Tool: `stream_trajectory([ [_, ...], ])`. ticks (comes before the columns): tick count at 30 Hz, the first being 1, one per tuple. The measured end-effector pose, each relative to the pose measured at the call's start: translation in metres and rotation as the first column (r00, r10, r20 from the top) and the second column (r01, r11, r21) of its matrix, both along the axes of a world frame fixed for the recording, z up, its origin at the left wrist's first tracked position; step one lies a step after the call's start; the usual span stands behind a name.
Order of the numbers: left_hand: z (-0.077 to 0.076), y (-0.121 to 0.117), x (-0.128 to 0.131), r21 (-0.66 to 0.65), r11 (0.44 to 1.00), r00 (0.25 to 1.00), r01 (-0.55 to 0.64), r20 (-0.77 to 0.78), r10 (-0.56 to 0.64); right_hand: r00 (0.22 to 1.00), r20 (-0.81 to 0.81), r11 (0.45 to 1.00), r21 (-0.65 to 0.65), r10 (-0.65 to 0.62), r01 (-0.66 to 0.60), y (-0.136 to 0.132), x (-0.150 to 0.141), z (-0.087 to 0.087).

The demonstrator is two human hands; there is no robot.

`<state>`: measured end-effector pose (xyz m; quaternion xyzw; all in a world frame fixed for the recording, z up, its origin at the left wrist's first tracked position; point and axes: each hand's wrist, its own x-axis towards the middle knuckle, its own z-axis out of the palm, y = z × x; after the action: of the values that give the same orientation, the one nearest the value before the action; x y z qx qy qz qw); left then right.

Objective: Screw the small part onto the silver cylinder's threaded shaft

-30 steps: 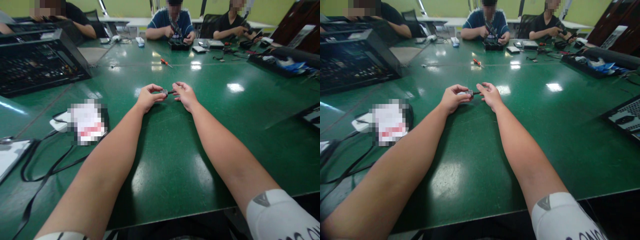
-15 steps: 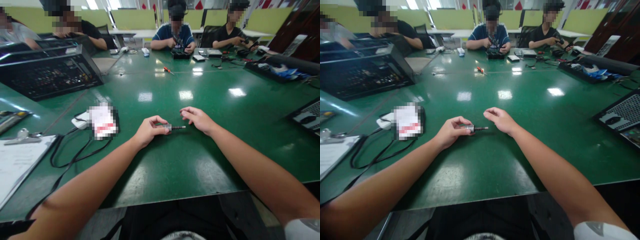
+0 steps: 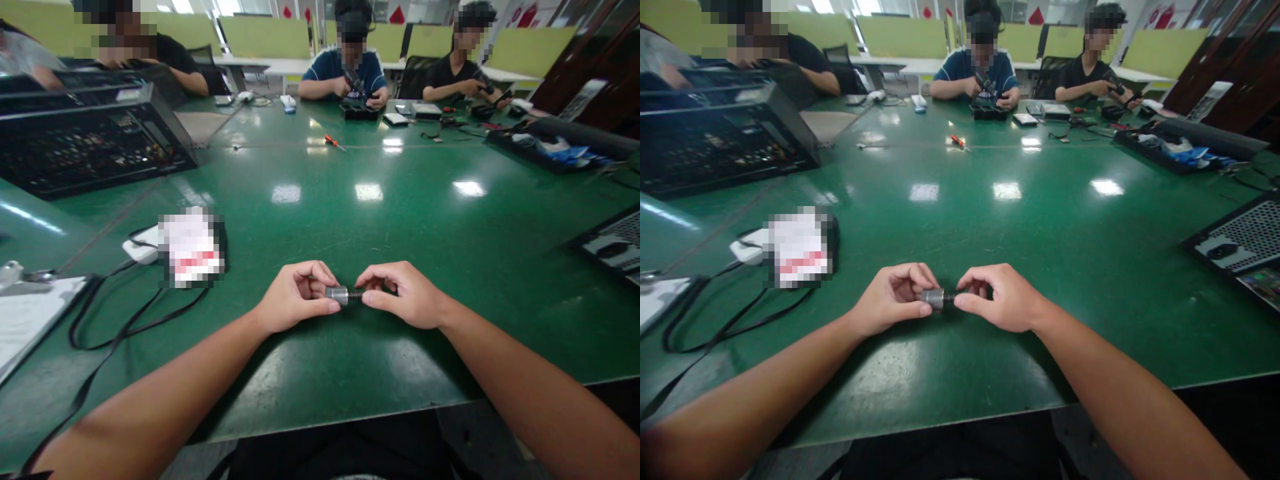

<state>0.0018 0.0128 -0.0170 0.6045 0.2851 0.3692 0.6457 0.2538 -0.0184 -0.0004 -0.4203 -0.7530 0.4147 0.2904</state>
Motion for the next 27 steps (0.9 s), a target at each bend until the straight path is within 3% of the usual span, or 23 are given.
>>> stream_trajectory([
  [11, 0.001, -0.009, 0.002, -0.004, 0.999, 0.998, 0.043, -0.047, -0.043, 0.999, 0.045, 1.0, 0.002, -0.003, 0.003, -0.009, -0.009, 0.001],
  [20, 0.003, -0.009, 0.0, -0.007, 0.995, 0.995, 0.095, -0.039, -0.095, 0.988, 0.091, 0.979, -0.177, 0.123, -0.106, -0.004, 0.006, 0.009],
  [27, 0.005, -0.01, 0.001, 0.009, 0.995, 0.994, 0.101, -0.031, -0.101, 0.982, 0.091, 0.962, -0.235, 0.166, -0.141, -0.001, 0.012, 0.01],
])
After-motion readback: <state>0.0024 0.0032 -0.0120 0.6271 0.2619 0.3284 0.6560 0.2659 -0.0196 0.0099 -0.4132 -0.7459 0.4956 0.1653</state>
